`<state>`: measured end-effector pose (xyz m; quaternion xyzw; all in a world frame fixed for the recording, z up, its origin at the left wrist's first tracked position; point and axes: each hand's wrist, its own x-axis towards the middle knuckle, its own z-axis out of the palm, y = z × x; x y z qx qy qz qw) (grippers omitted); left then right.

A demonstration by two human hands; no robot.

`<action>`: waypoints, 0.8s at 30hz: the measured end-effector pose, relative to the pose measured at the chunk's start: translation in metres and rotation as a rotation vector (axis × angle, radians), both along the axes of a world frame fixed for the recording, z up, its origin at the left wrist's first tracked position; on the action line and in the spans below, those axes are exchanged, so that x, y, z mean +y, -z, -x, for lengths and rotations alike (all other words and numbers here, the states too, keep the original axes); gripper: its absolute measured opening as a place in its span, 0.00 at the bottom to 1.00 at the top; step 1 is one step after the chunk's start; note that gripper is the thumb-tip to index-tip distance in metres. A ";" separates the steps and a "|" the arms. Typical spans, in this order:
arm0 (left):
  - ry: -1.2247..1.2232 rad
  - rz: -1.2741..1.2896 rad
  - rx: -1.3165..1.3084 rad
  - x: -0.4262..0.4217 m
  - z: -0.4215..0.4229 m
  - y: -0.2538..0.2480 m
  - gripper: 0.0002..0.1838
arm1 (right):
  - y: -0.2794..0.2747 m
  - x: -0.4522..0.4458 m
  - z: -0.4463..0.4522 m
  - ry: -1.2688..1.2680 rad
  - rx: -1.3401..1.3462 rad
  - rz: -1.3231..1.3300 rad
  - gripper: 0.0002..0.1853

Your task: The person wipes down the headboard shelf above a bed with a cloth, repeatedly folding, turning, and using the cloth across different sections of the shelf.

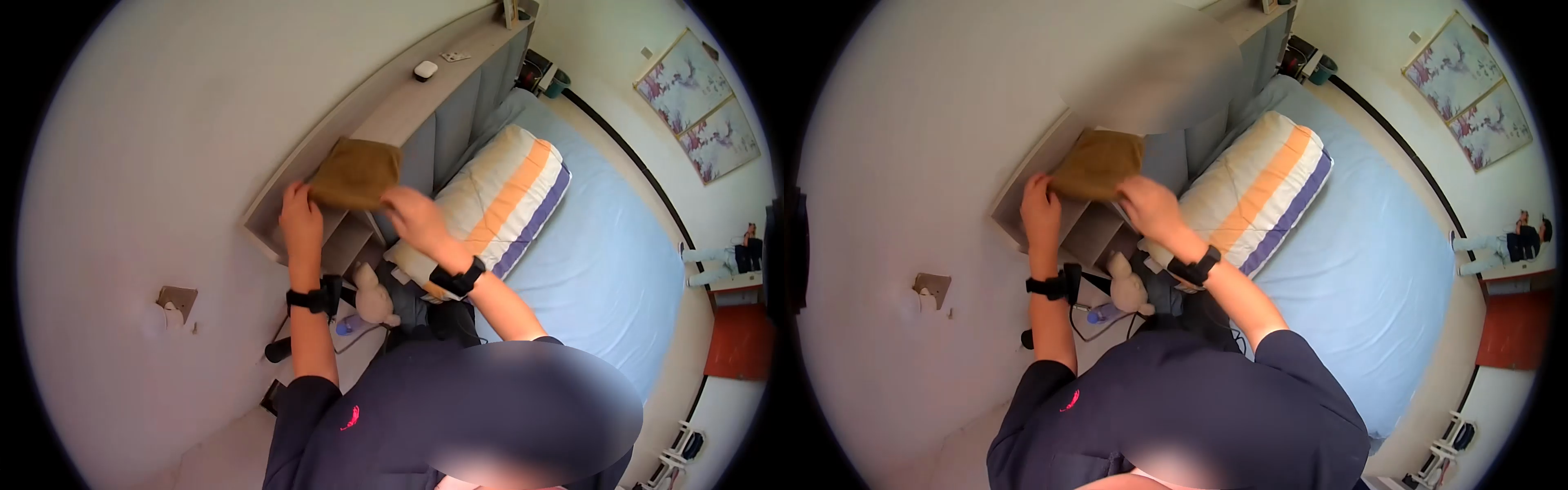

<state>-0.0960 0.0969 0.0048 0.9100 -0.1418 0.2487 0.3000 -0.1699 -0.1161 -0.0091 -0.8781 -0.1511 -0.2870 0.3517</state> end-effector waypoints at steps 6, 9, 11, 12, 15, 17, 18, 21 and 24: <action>-0.044 0.112 0.154 0.009 0.026 0.016 0.15 | 0.017 0.024 0.015 -0.125 0.219 -0.065 0.11; -0.020 0.297 0.244 0.007 0.013 0.011 0.16 | 0.017 0.018 0.008 -0.075 0.429 -0.294 0.10; 0.102 0.493 0.313 -0.007 0.001 -0.008 0.18 | 0.027 0.009 -0.013 0.039 0.486 -0.554 0.13; 0.105 0.493 0.310 -0.023 -0.008 -0.012 0.18 | 0.027 0.004 -0.025 0.041 0.481 -0.554 0.13; 0.201 0.583 0.160 -0.060 -0.029 -0.008 0.21 | 0.027 -0.011 -0.052 0.091 0.380 -0.946 0.18; 0.186 -0.187 -0.028 -0.072 -0.041 0.024 0.23 | 0.039 -0.020 -0.070 0.154 0.212 -0.588 0.28; 0.190 -0.187 -0.032 -0.075 -0.046 0.040 0.23 | 0.040 -0.018 -0.072 0.158 0.207 -0.588 0.28; 0.162 -0.332 -0.037 -0.075 -0.055 0.065 0.24 | 0.050 -0.002 -0.074 0.118 0.288 0.182 0.43; 0.132 -0.335 0.007 -0.077 -0.055 0.069 0.24 | 0.049 0.007 -0.069 0.031 0.214 0.279 0.42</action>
